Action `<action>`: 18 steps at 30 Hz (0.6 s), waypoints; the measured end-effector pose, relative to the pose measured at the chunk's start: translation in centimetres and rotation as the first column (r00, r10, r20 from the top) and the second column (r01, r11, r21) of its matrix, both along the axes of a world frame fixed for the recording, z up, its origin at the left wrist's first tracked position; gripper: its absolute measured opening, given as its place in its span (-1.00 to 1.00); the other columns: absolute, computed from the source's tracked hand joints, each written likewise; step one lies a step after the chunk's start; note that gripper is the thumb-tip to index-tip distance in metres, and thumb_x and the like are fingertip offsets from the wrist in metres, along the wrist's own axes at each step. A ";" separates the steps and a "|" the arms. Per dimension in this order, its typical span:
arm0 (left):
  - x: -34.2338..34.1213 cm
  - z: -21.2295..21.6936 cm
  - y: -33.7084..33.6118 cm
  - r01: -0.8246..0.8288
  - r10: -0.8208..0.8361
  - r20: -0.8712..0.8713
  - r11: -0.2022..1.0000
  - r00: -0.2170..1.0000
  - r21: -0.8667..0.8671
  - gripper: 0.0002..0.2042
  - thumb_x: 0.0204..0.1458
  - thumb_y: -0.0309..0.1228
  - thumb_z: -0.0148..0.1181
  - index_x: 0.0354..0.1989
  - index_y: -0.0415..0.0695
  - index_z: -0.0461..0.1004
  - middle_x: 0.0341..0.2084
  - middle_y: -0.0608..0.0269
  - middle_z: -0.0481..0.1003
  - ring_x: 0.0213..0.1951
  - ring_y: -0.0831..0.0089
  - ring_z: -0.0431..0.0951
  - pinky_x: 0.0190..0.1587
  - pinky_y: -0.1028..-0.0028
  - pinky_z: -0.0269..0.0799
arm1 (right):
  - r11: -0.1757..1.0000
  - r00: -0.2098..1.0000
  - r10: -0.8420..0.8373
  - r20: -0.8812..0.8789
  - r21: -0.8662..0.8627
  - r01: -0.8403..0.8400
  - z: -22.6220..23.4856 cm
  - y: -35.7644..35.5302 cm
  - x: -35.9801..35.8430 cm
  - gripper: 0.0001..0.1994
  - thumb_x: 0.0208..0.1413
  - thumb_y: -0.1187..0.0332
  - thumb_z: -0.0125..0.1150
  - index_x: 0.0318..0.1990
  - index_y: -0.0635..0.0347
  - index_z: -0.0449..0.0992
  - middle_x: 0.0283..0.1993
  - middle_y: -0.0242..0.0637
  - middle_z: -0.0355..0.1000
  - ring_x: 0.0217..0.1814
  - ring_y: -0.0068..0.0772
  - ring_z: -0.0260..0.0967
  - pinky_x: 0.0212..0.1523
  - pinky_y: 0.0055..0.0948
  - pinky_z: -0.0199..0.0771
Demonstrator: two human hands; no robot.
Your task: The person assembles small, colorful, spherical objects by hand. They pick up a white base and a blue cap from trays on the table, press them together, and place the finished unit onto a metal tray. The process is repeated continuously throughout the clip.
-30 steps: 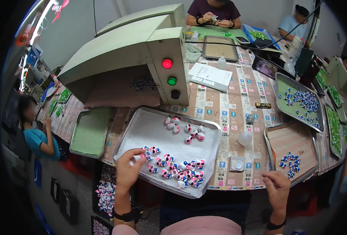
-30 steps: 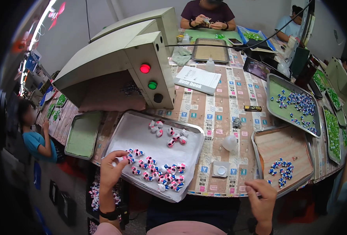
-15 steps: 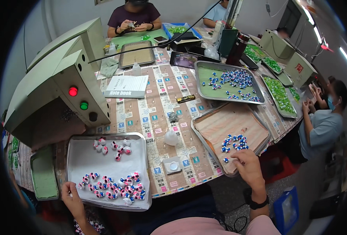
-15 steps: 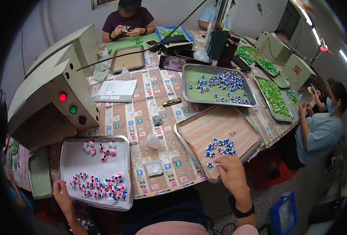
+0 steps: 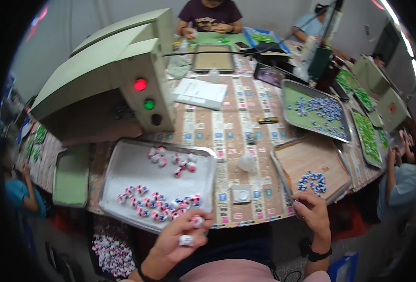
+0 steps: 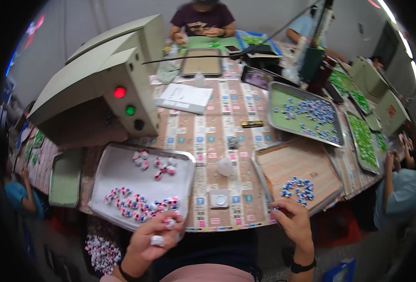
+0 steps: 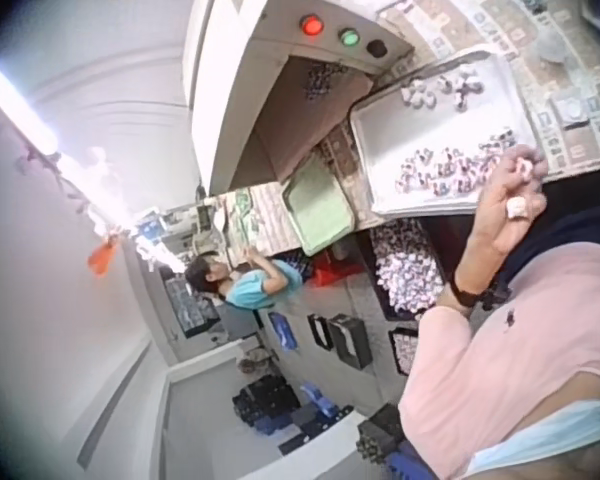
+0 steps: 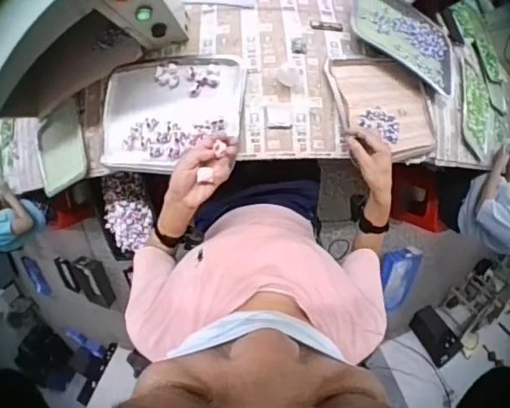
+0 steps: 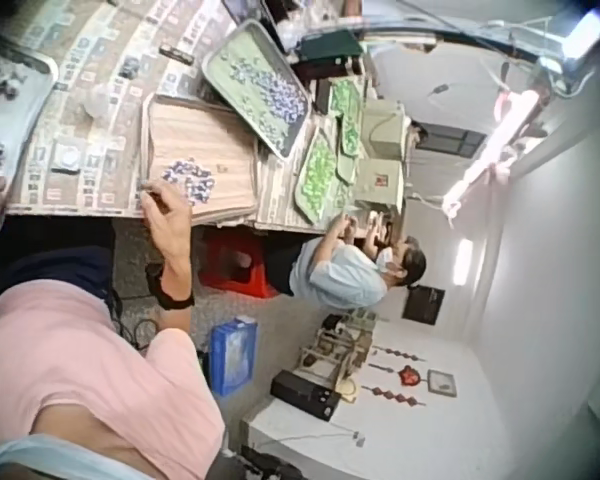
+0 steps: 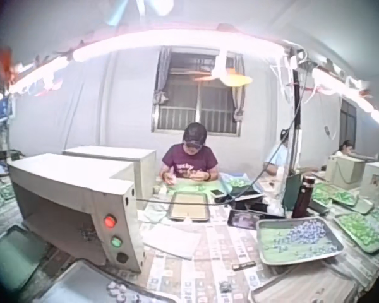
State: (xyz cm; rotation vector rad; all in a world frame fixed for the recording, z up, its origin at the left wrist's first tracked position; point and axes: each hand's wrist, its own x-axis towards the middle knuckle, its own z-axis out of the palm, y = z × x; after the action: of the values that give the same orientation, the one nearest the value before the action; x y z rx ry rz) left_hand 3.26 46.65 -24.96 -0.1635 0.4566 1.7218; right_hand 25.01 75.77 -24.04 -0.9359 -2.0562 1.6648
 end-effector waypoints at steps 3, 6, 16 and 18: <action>1.4 0.1 1.6 0.012 -0.011 0.021 0.999 1.000 -0.046 -0.66 0.18 -0.56 -0.08 0.15 -0.24 0.28 0.06 0.00 0.38 0.07 0.36 0.44 -0.30 0.45 0.49 | 0.978 0.997 0.043 -0.069 -0.202 -0.056 0.2 -1.7 -1.1 -0.82 0.01 0.62 0.27 -0.19 0.40 0.57 -0.20 -0.33 0.47 -0.26 -0.63 0.42 -0.27 -0.66 0.42; 1.8 1.4 2.6 0.038 -0.037 0.012 0.994 0.999 -0.099 -0.67 0.22 -0.54 -0.06 0.17 -0.21 0.27 0.10 -0.02 0.37 0.05 0.31 0.49 -0.33 0.47 0.51 | 0.936 0.973 0.176 -0.148 -0.282 -0.212 -0.7 -2.8 -2.4 -0.80 -0.02 0.61 0.33 -0.20 0.39 0.58 -0.20 -0.31 0.47 -0.24 -0.59 0.44 -0.24 -0.63 0.47; 2.2 -0.3 2.4 0.022 -0.030 -0.059 0.992 0.998 -0.127 -0.67 0.24 -0.49 0.00 0.17 -0.18 0.29 0.12 0.03 0.37 0.02 0.29 0.54 -0.28 0.56 0.59 | 0.864 0.989 0.132 -0.060 -0.482 -0.144 0.0 -4.8 -6.2 -0.79 0.07 0.52 0.31 -0.13 0.37 0.57 -0.18 -0.34 0.46 -0.26 -0.62 0.45 -0.26 -0.69 0.48; 2.2 -0.2 2.3 0.006 -0.013 -0.042 0.987 0.999 -0.159 -0.68 0.24 -0.48 0.00 0.17 -0.19 0.28 0.10 0.05 0.38 0.02 0.31 0.53 -0.35 0.60 0.56 | 0.866 0.986 0.159 -0.051 -0.472 -0.164 -0.3 -4.7 -6.5 -0.80 0.09 0.51 0.30 -0.12 0.36 0.57 -0.18 -0.37 0.47 -0.27 -0.64 0.45 -0.28 -0.70 0.47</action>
State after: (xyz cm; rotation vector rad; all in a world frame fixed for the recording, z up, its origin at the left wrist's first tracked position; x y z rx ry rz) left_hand 5.49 48.99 -25.16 -0.2391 0.6255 1.6821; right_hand 18.51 71.10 -24.34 -0.9068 -1.7865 2.3274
